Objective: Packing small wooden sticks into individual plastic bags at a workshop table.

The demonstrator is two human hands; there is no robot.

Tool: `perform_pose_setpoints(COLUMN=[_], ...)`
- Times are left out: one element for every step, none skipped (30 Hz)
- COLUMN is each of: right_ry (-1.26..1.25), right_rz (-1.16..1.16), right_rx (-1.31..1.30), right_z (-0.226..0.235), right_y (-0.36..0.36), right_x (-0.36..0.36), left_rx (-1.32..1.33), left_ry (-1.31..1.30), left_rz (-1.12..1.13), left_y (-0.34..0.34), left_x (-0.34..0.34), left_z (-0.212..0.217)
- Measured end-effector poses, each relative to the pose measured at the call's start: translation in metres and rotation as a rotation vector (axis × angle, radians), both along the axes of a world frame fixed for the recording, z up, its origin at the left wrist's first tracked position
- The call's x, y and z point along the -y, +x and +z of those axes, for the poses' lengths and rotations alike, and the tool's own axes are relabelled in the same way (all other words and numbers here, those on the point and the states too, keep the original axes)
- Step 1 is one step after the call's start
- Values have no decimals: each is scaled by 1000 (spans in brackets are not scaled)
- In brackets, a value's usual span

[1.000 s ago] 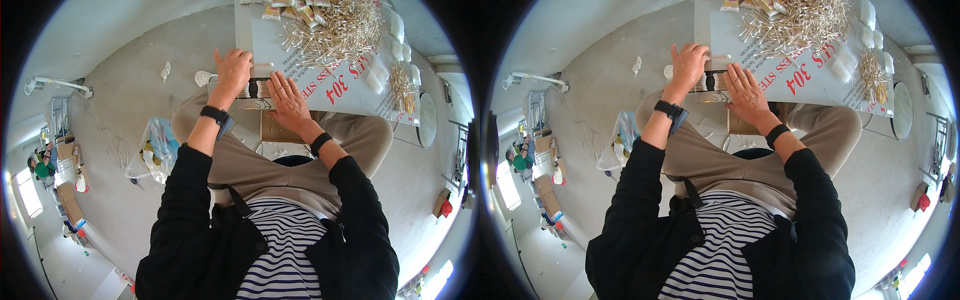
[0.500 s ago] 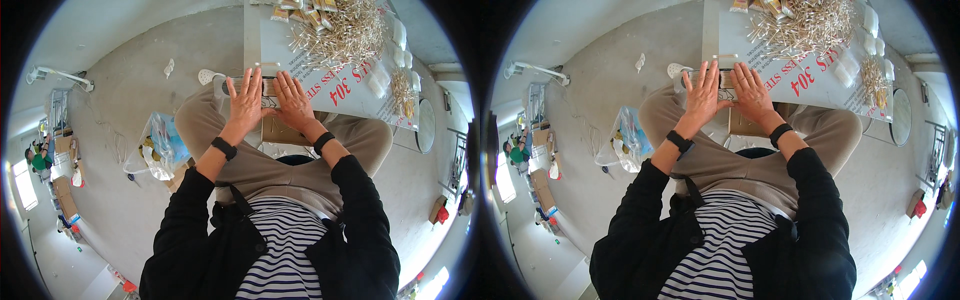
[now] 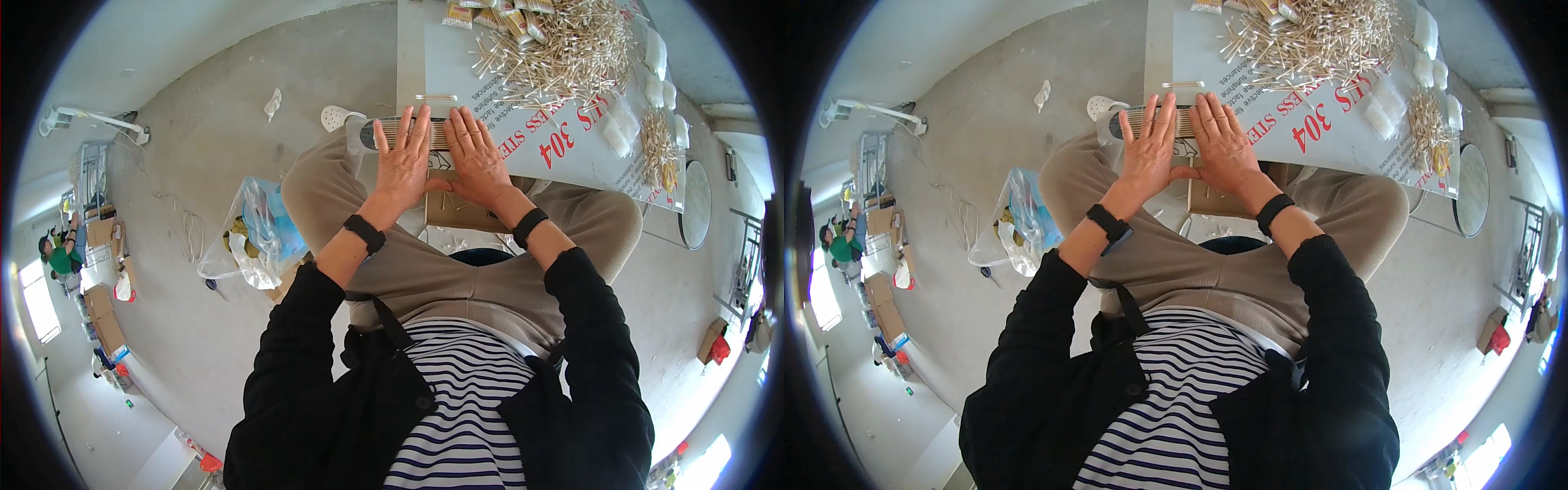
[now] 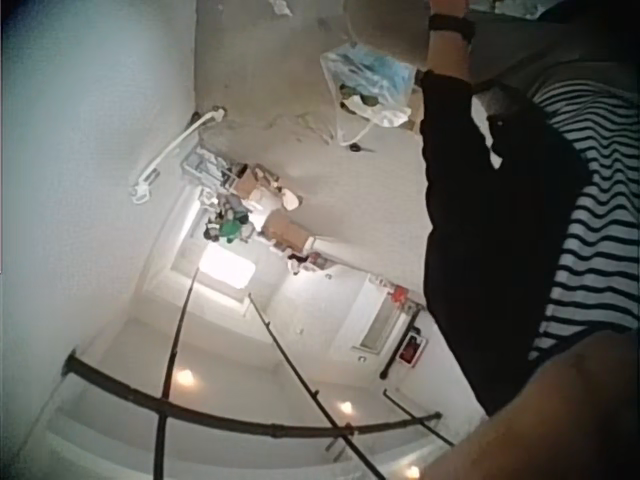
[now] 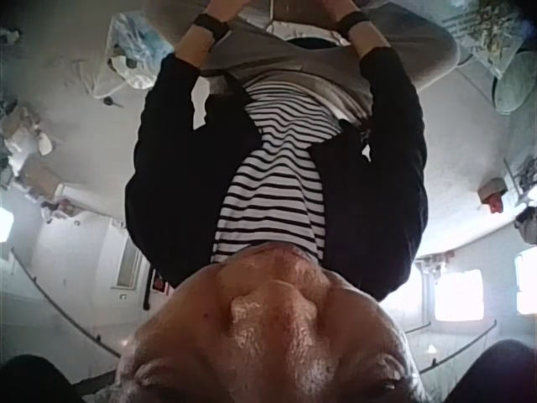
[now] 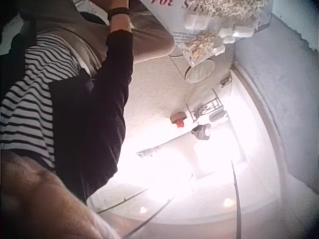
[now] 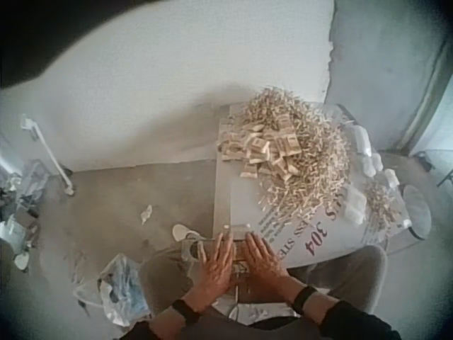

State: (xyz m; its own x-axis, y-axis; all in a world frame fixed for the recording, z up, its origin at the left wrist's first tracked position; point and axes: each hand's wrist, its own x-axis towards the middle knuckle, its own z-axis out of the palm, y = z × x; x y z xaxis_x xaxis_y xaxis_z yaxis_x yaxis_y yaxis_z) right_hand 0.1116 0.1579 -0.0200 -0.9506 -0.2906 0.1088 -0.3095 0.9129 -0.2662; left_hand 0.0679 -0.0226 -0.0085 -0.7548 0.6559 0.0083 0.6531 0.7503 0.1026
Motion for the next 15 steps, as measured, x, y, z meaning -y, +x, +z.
perform_pose_setpoints(right_ry=[6, 13, 13, -1, -15, -14, -11, -9, -8, 2, 13, 14, 66, 118, 121], right_rz=[2, 5, 7, 11, 15, 18, 17, 16, 18, 4, -11, -10, -11, -13, -18], right_rx=[-8, -16, -16, -13, -10, -12, -6, -1, -3, -7, -11, -14, 14, 43, 44], right_z=[0, 0, 0, 1, 1, 1, 1, 1, -1, -2, -3, -2, -1, 0, 3], right_y=[0, 0, -1, -1, -1, -2, -2, -2, -2, -1, -1, -1, 0, 0, 0], right_x=[0, 0, 0, 1, 1, 1, 2, 2, 3, 3, 4, 3, 1, -1, -1], left_rx=[0, 6, 12, 12, 22, 32, 30, 31, 32, 30, 47, 63, 61, -2, -61], left_ry=[0, -1, -1, -1, 1, 3, 3, 8, 13, 13, 25, 38, 41, 127, 212], left_rz=[1, 3, 5, 8, 11, 14, 18, 19, 19, 21, 17, 12, 11, 99, 185], left_y=[0, -1, 0, 0, 1, 1, 1, 1, 1, 0, 0, -2, -6, -11, -15], left_x=[0, -1, -1, -1, 0, 1, 1, 1, 0, 1, 2, 2, 2, 3, 6], left_z=[0, 1, 1, 1, 1, 1, 0, 0, 2, 4, 6, 10, 14, 17, 19])
